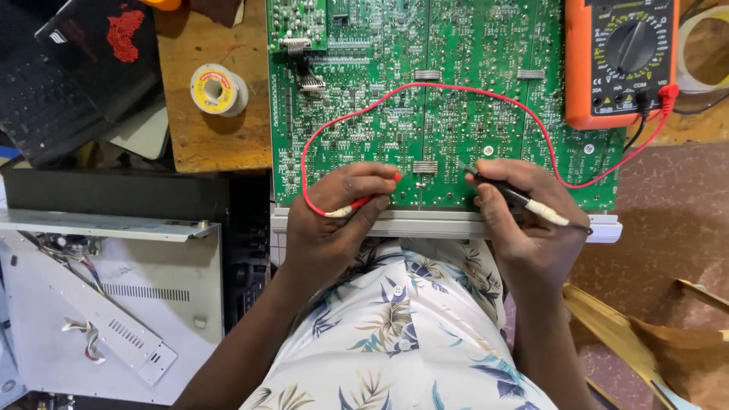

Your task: Testing various components on a large green circuit board using a digital multimeter and probes.

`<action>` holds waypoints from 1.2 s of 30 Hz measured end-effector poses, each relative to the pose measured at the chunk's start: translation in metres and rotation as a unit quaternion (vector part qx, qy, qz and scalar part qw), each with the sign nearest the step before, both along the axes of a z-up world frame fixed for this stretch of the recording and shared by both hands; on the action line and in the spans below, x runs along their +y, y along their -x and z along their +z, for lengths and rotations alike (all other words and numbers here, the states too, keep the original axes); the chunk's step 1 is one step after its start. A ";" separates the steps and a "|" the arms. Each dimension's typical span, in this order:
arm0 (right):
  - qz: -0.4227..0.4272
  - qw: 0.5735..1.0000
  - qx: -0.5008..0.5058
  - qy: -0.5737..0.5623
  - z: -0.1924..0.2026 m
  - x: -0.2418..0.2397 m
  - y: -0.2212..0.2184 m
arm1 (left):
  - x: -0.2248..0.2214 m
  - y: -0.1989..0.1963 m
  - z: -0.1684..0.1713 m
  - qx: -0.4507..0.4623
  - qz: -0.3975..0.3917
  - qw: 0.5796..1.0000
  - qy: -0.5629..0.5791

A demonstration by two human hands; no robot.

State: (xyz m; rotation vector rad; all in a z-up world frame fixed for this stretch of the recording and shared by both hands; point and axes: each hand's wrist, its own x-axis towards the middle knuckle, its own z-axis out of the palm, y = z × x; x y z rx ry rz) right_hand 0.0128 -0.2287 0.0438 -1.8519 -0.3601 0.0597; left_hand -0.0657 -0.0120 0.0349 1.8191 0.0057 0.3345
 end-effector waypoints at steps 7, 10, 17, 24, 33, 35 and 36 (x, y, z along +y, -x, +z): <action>-0.008 0.993 -0.085 0.079 0.003 0.013 -0.016 | 0.001 -0.026 -0.002 -0.012 0.025 0.999 -0.021; -0.022 0.994 -0.066 0.084 0.003 0.017 -0.024 | 0.002 -0.038 -0.004 -0.020 0.011 1.000 -0.012; -0.061 0.996 -0.028 0.051 0.002 0.026 -0.029 | -0.002 -0.051 -0.009 -0.035 0.016 0.999 -0.034; -0.086 0.996 0.004 0.036 0.003 0.022 -0.040 | -0.004 -0.056 -0.021 -0.064 -0.001 0.992 -0.108; -0.052 0.995 0.008 0.079 0.008 0.020 -0.042 | -0.008 -0.064 -0.018 -0.059 -0.014 0.989 -0.136; -0.054 0.995 0.008 0.088 0.008 0.020 -0.043 | -0.010 -0.068 -0.020 -0.056 -0.017 0.989 -0.139; -0.056 0.994 0.008 0.097 0.007 0.020 -0.043 | -0.011 -0.070 -0.020 -0.054 -0.020 0.988 -0.142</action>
